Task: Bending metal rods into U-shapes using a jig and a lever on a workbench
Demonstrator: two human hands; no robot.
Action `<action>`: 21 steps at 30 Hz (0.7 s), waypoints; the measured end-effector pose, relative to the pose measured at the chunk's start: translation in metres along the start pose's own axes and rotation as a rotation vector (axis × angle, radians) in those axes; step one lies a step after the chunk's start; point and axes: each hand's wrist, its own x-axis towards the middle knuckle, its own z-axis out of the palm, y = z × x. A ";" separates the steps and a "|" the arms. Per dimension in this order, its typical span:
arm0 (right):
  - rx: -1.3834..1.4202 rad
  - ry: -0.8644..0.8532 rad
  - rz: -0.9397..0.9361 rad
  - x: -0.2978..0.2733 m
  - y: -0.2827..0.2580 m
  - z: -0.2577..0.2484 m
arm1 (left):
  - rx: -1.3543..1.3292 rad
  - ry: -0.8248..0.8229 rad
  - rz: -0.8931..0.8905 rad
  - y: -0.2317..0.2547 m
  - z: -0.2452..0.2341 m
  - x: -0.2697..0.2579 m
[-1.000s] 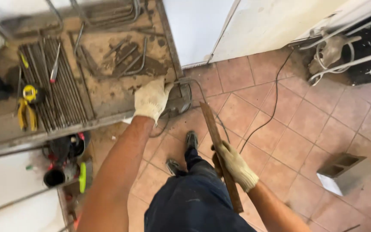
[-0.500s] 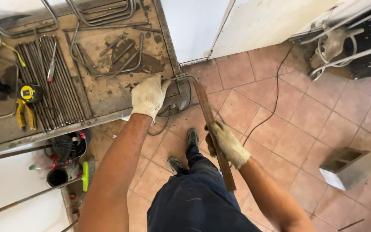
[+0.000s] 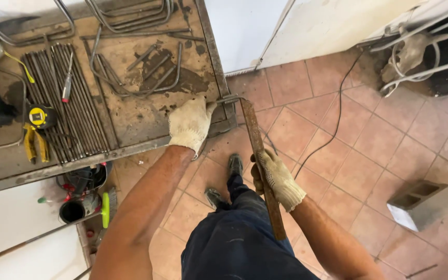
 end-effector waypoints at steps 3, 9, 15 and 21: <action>-0.037 0.009 -0.013 -0.004 -0.003 0.001 | 0.009 0.004 -0.001 0.000 0.005 -0.001; -0.057 -0.023 -0.052 0.018 0.017 -0.004 | -0.150 -0.415 -0.151 0.009 -0.032 0.011; -0.043 0.007 -0.093 0.006 0.024 0.004 | -0.204 -0.408 -0.173 0.008 -0.028 0.009; -0.086 -0.120 -0.104 0.000 0.018 -0.032 | -0.329 -0.487 -0.180 0.010 -0.067 0.006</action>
